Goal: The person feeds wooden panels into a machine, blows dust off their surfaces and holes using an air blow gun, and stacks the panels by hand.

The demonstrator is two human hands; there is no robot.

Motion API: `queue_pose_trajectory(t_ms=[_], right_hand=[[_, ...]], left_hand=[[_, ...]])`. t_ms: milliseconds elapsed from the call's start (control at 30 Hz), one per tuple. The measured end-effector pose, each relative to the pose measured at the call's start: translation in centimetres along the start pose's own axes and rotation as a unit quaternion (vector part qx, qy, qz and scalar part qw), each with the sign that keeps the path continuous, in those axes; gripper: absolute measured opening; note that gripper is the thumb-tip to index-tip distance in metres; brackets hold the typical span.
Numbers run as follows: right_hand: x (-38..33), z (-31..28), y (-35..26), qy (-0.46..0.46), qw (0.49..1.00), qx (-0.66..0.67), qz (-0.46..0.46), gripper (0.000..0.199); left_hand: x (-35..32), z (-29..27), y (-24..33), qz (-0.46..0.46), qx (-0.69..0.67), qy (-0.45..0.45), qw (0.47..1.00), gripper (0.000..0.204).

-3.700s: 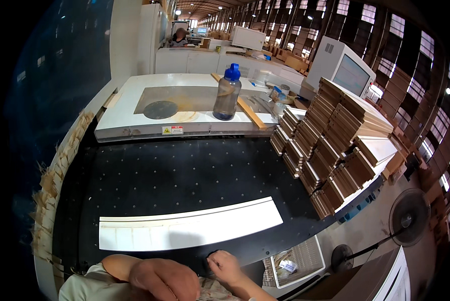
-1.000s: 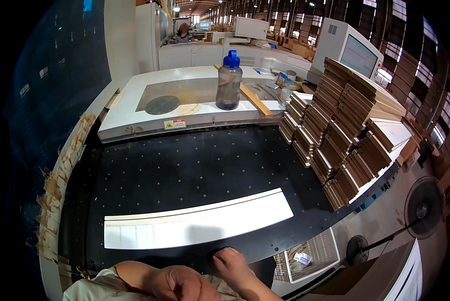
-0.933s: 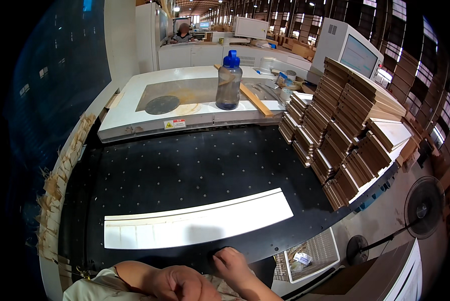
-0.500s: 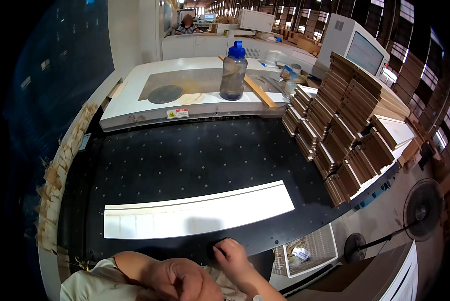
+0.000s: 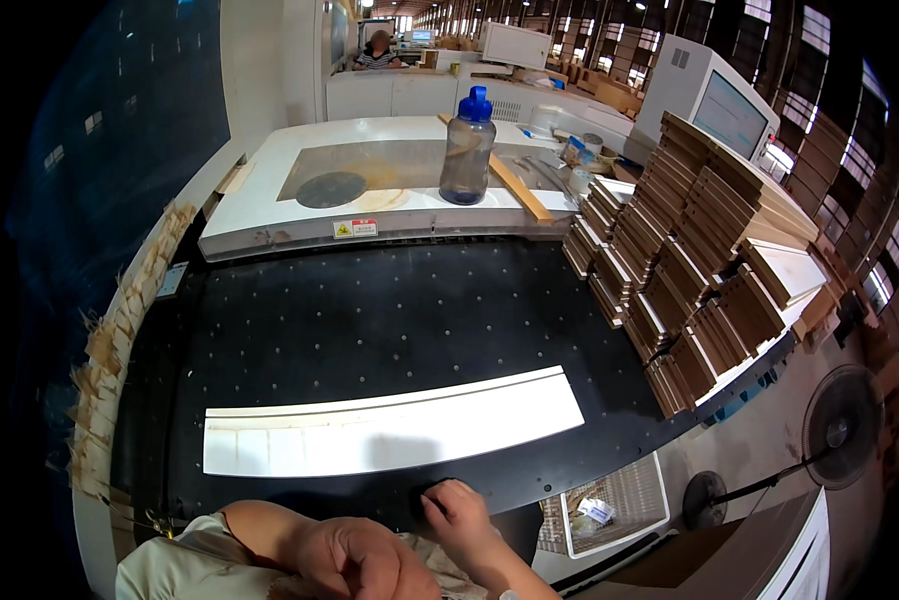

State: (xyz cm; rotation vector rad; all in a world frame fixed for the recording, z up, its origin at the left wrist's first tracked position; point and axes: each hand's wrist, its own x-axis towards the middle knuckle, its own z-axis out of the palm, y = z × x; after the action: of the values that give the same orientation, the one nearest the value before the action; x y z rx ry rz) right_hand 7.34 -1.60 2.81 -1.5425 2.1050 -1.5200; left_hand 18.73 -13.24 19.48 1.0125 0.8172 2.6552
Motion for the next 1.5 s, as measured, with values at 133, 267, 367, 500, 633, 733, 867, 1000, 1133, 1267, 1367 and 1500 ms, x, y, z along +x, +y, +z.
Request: queue_pose_trajectory(t_ms=[133, 267, 367, 500, 633, 733, 867, 1000, 1133, 1267, 1367, 1500], right_hand=[[0.4, 0.1, -0.6, -0.016, 0.999, 0.009, 0.027, 0.005], [0.2, 0.1, -0.3, -0.028, 0.999, 0.006, 0.023, 0.004], [0.4, 0.3, -0.2, -0.019, 0.999, -0.004, 0.029, 0.003], [0.2, 0.1, -1.0, -0.02, 0.998, 0.01, 0.051, 0.006], [0.3, 0.1, -0.3, -0.036, 0.998, -0.056, 0.002, 0.006], [0.6, 0.2, -0.7, -0.022, 0.997, -0.044, -0.059, 0.007], [0.1, 0.5, 0.4, -0.02, 1.0, -0.011, -0.015, 0.008], [0.1, 0.7, 0.0, -0.032, 0.999, -0.019, 0.001, 0.007], [0.9, 0.5, -0.9, -0.05, 0.998, -0.032, -0.005, 0.008], [0.7, 0.5, -1.2, -0.039, 0.997, -0.055, -0.027, 0.005], [0.8, 0.6, -0.9, -0.046, 0.996, -0.062, -0.036, 0.003], [1.3, 0.6, -1.4, -0.05, 0.997, -0.05, -0.032, 0.003]], left_hand=[[-0.2, -0.1, 0.4, 0.004, 0.004, 0.001, 1.0, 0.024], [-0.6, -0.6, -0.1, 0.003, 0.018, 0.011, 1.0, 0.023], [-2.0, -3.0, -0.6, -0.02, 0.014, -0.031, 0.999, 0.025], [-3.7, -5.0, 1.3, -0.133, 0.551, 0.19, 0.801, 0.036], [-9.4, -10.4, -0.5, -0.231, 0.858, 0.267, 0.372, 0.065], [-12.3, -12.0, -0.5, -0.342, 0.832, 0.304, 0.314, 0.079], [-13.6, -12.8, -1.2, -0.319, 0.832, 0.329, 0.314, 0.086], [-13.2, -12.9, -1.0, -0.324, 0.832, 0.334, 0.3, 0.084], [-13.6, -13.0, -1.0, -0.314, 0.84, 0.327, 0.298, 0.083], [-13.6, -13.0, -1.1, -0.296, 0.85, 0.321, 0.295, 0.083], [-13.8, -12.9, -1.0, -0.285, 0.853, 0.32, 0.297, 0.082], [-14.0, -13.1, -0.7, -0.294, 0.845, 0.31, 0.321, 0.081]])
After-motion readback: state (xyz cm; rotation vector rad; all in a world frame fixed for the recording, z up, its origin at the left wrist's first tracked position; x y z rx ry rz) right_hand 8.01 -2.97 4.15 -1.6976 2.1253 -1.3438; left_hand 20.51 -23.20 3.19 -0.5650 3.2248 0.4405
